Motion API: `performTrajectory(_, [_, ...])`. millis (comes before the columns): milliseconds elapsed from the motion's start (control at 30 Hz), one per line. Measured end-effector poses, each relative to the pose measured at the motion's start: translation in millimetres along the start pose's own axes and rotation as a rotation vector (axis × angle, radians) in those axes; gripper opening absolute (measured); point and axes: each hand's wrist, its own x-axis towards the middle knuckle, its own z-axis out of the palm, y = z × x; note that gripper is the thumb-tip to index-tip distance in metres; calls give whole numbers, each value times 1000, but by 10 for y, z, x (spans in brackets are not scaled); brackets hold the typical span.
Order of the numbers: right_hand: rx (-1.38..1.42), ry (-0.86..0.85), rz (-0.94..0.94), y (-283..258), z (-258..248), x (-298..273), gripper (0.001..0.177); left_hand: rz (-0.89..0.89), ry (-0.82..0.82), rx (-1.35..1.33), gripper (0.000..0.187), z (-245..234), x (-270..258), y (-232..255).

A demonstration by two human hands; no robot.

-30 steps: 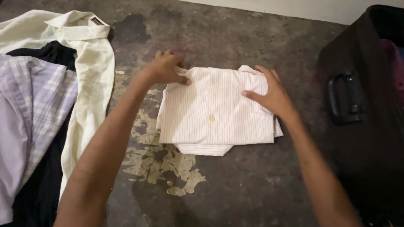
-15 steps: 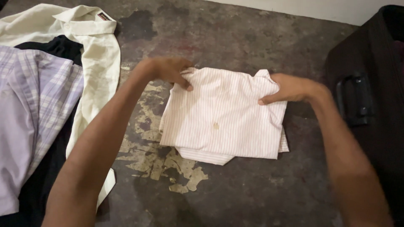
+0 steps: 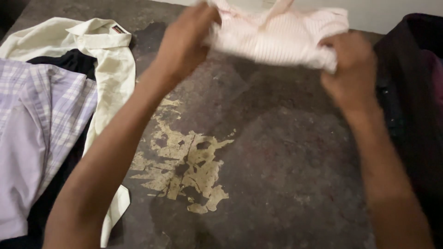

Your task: The person folds several shirts and a pair of shorts on a table and places them into an open suitcase. Items handled include a pink striped shirt, a purple plaid shirt, black shorts, and a white shirt. The person folds each item by hand and stacks them inside the suitcase.

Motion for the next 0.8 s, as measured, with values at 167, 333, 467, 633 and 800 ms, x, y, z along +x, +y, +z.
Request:
performTrajectory(167, [235,-469,68,-346,171,-730,66,-9,-602,118,20,14,-656,480])
performTrajectory(333, [543,-584,-77,-185,50,-961,55,-338,-1058,-128,36,-248,-841,543])
performTrajectory(467, [379,-512,244,-152,112,-846,31,-320,-770,-148,18,-245,-669,452])
performTrajectory(633, [354,-185,96,-398,517,-565,48,-209,-494,-175,27,223,-452,497])
performTrajectory(800, [122,-319,45,-676,1050,-549,69,-226,-564,-177,30,624,-490,565])
